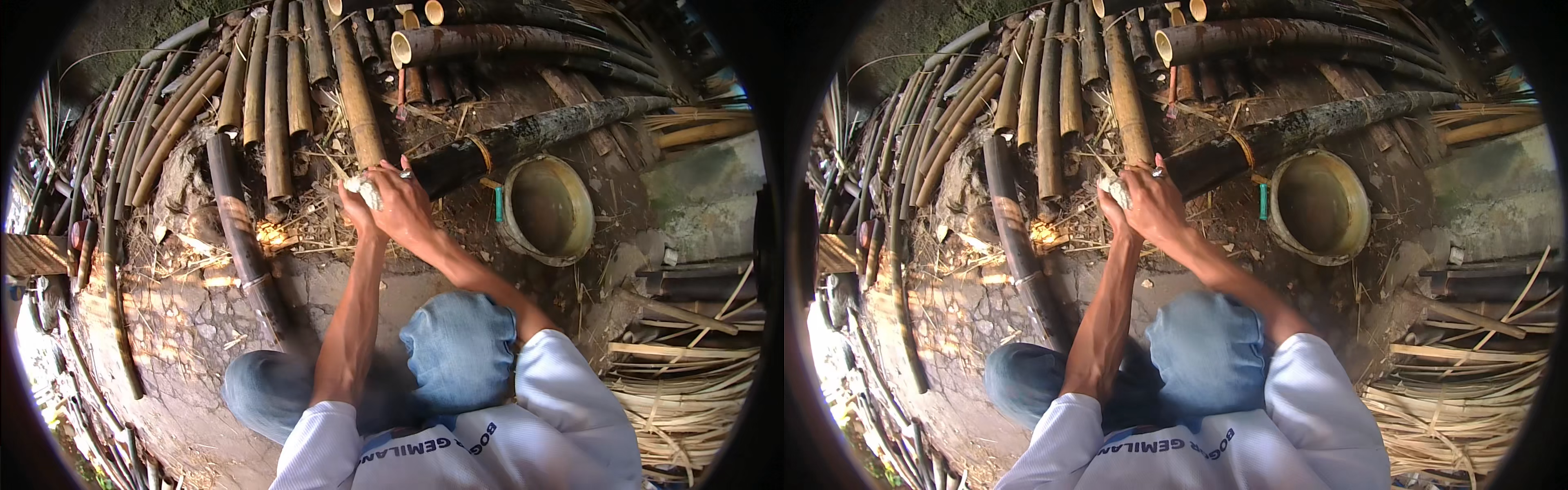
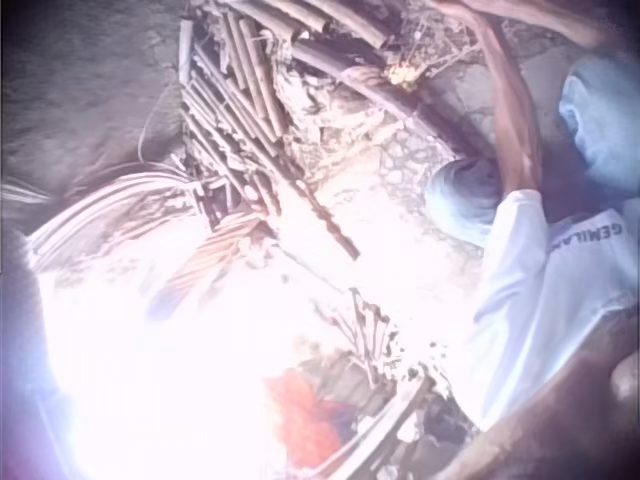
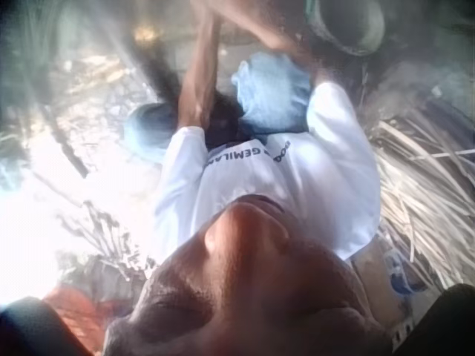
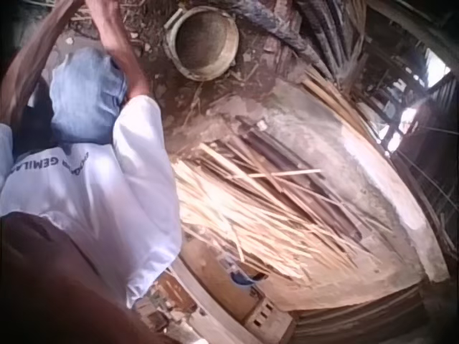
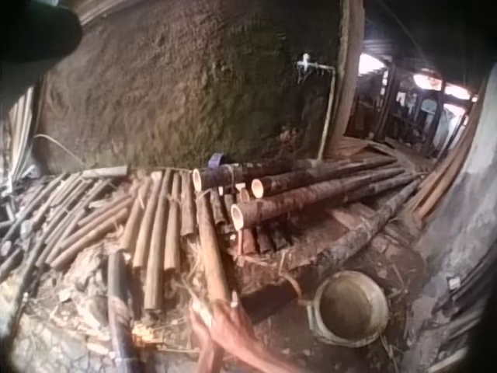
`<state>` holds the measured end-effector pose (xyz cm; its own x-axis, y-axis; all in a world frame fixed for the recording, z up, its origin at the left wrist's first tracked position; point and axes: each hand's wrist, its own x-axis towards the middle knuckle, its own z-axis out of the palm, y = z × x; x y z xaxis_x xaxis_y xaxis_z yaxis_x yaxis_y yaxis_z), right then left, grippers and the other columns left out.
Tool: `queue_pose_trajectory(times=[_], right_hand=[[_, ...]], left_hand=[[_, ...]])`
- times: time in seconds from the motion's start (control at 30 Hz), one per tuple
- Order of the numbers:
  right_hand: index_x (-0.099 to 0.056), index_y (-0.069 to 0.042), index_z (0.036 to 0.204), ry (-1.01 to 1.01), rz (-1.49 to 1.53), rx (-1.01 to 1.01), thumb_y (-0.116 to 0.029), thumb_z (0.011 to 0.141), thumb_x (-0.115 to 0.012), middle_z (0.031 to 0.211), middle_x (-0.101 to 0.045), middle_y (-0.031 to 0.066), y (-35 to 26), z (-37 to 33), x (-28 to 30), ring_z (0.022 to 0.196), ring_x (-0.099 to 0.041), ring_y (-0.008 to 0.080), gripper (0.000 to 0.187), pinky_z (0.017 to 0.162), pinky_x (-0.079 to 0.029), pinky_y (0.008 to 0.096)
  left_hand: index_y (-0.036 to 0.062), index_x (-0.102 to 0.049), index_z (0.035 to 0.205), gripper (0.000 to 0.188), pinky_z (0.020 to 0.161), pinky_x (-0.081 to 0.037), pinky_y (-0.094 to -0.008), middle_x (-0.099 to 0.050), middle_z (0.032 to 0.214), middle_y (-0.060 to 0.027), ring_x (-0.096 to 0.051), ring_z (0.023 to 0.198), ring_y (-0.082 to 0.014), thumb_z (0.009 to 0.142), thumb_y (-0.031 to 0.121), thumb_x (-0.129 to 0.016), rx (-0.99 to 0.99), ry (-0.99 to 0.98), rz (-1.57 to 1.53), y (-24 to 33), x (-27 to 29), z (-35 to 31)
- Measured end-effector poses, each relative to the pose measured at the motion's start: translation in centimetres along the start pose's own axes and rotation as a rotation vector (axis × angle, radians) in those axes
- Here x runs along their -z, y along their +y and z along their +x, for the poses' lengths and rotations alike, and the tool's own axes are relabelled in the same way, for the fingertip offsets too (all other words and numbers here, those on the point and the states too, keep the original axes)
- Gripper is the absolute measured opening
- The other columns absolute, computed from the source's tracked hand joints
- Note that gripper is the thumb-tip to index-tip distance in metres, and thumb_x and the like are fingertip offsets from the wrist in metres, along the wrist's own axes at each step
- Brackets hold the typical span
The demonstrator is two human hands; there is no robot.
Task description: The person scrubs a long bamboo pole with a brush, repeatedly dipping the brush into a bucket of water. The person rotates the bamboo to clean different sections and continues scrubbing along its length.
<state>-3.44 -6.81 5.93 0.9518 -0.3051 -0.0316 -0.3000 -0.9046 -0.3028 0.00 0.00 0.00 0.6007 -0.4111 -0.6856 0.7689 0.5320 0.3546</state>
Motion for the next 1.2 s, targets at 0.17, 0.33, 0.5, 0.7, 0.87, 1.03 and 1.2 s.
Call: queue_pose_trajectory(times=[0.17,0.33,0.5,0.7,0.87,1.03,1.2], right_hand=[[-0.067,0.004,0.107,0.183,0.245,-0.220,-0.017,0.096,-0.068,0.082,-0.071,0.0224,-0.3,14.9,0.9,0.065,-0.073,0.0267,0.023,0.052,-0.062,0.0369],[-0.068,0.001,0.113,0.402,0.342,0.124,-0.011,0.094,-0.068,0.125,-0.066,0.0337,-7.0,10.2,-1.4,0.123,-0.066,0.0405,0.023,0.129,-0.015,0.0557],[-0.069,0.001,0.110,0.436,0.194,0.012,-0.014,0.095,-0.069,0.091,-0.075,0.0190,-5.2,11.3,-1.6,0.076,-0.075,0.0328,0.021,0.081,-0.060,0.0512],[-0.062,-0.007,0.122,0.339,0.352,-0.564,-0.015,0.091,-0.071,0.081,-0.072,0.0175,10.3,11.8,2.5,0.073,-0.074,0.0328,0.034,0.069,-0.062,0.0429],[-0.070,0.000,0.108,0.236,0.253,-0.539,-0.020,0.087,-0.072,0.102,-0.073,0.0245,8.9,13.3,3.4,0.105,-0.070,0.0402,0.030,0.121,-0.030,0.0545],[-0.059,-0.001,0.123,0.647,0.049,-0.074,-0.015,0.078,-0.079,0.097,-0.072,0.0230,1.1,10.2,-1.1,0.095,-0.072,0.0422,0.050,0.124,-0.028,0.0516],[-0.072,-0.002,0.106,0.259,0.151,-0.538,-0.026,0.088,-0.073,0.104,-0.073,0.0292,16.6,13.5,5.8,0.100,-0.073,0.0378,0.030,0.109,-0.046,0.0481]], left_hand=[[0.0070,-0.066,0.115,0.071,0.098,-0.050,-0.0468,-0.067,0.116,-0.0122,-0.064,0.107,-0.0273,0.106,0.065,-0.026,-0.204,-0.187,0.159,12.1,-1.6,7.8],[0.0072,-0.056,0.133,0.072,0.107,-0.048,-0.0539,-0.059,0.135,-0.0214,-0.058,0.124,-0.0306,0.104,0.066,-0.025,-0.274,-0.106,0.103,11.7,0.2,8.6],[0.0097,-0.062,0.122,0.066,0.104,-0.051,-0.0528,-0.060,0.133,-0.0184,-0.058,0.126,-0.0303,0.106,0.062,-0.025,-0.216,-0.090,0.198,10.5,-1.4,7.4],[0.0088,-0.065,0.115,0.063,0.079,-0.058,-0.0391,-0.072,0.095,-0.0105,-0.070,0.087,-0.0215,0.100,0.067,-0.045,-0.116,-0.070,0.356,12.3,-3.0,5.4],[0.0128,-0.063,0.115,0.035,0.074,-0.059,-0.0436,-0.071,0.107,-0.0091,-0.071,0.089,-0.0228,0.096,0.042,-0.068,0.038,0.143,0.635,11.8,-4.8,3.8],[0.0106,-0.039,0.117,0.058,0.069,-0.060,-0.0372,-0.064,0.108,-0.0139,-0.067,0.084,-0.0249,0.081,0.023,-0.083,-0.006,-0.066,0.324,12.4,-2.1,6.7],[0.0113,-0.056,0.108,0.031,0.077,-0.059,-0.0466,-0.069,0.100,-0.0106,-0.070,0.083,-0.0279,0.091,0.036,-0.064,-0.037,-0.072,0.087,10.2,-4.2,6.6]])
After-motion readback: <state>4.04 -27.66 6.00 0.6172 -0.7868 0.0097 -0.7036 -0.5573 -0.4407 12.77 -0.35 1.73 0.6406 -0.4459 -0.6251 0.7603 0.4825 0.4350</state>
